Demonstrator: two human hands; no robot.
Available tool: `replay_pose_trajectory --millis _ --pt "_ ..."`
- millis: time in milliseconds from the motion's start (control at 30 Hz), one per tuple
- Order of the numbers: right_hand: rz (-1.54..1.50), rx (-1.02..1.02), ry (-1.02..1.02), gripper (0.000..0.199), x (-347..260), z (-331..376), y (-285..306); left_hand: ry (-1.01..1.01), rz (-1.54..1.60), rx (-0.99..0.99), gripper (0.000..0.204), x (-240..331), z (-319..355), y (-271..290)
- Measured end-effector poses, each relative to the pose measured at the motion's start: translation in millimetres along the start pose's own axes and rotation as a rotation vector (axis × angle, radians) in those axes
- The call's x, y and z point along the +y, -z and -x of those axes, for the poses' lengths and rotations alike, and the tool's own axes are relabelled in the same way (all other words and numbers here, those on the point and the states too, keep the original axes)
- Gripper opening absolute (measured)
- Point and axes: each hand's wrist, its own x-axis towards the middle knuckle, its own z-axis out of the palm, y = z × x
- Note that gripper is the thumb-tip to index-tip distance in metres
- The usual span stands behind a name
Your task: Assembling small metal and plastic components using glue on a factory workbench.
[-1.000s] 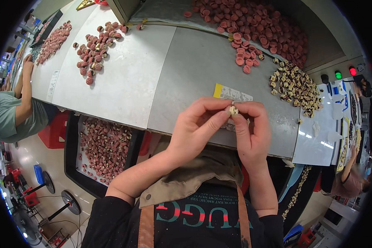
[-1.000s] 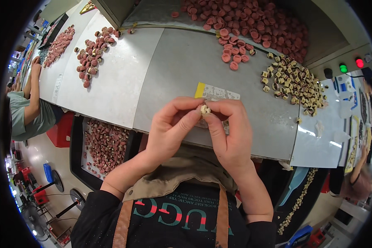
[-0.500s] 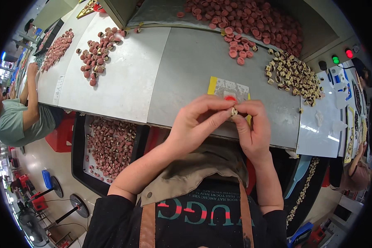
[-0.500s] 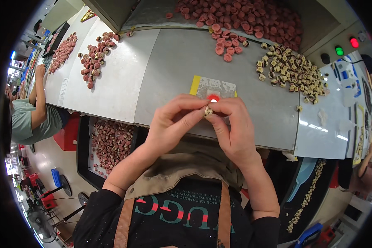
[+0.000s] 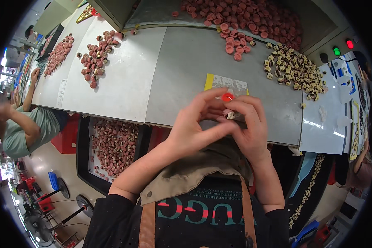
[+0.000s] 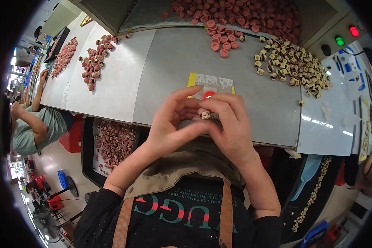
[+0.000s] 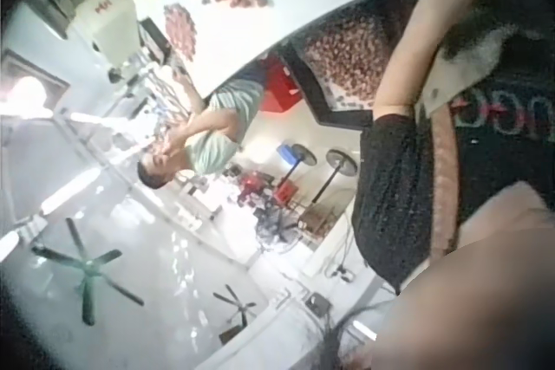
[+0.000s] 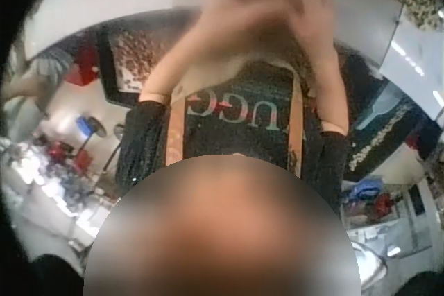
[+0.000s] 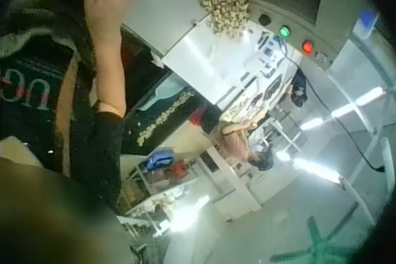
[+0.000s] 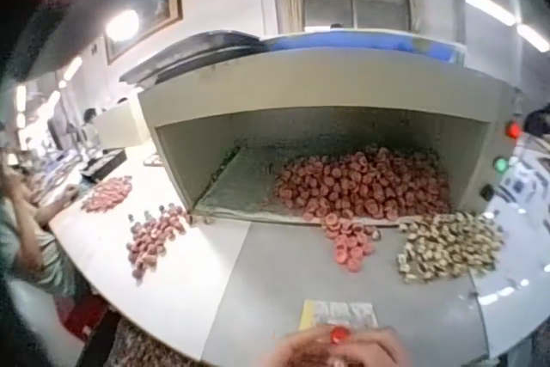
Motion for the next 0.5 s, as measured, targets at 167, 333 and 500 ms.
replay_pose_trajectory --millis 167,333,500 --pt "0.082 0.064 0.004 0.034 12 1 -4 -0.065 -0.128 0.041 0.054 -15 -7 -6" --pt "0.101 0.060 0.058 0.035 10 -7 -5 -0.106 -0.164 0.010 0.050 -9 -9 2" --pt "0.127 -0.010 -0.061 0.026 -1 -5 -6 -0.001 -0.094 -0.035 0.042 -6 -7 11"
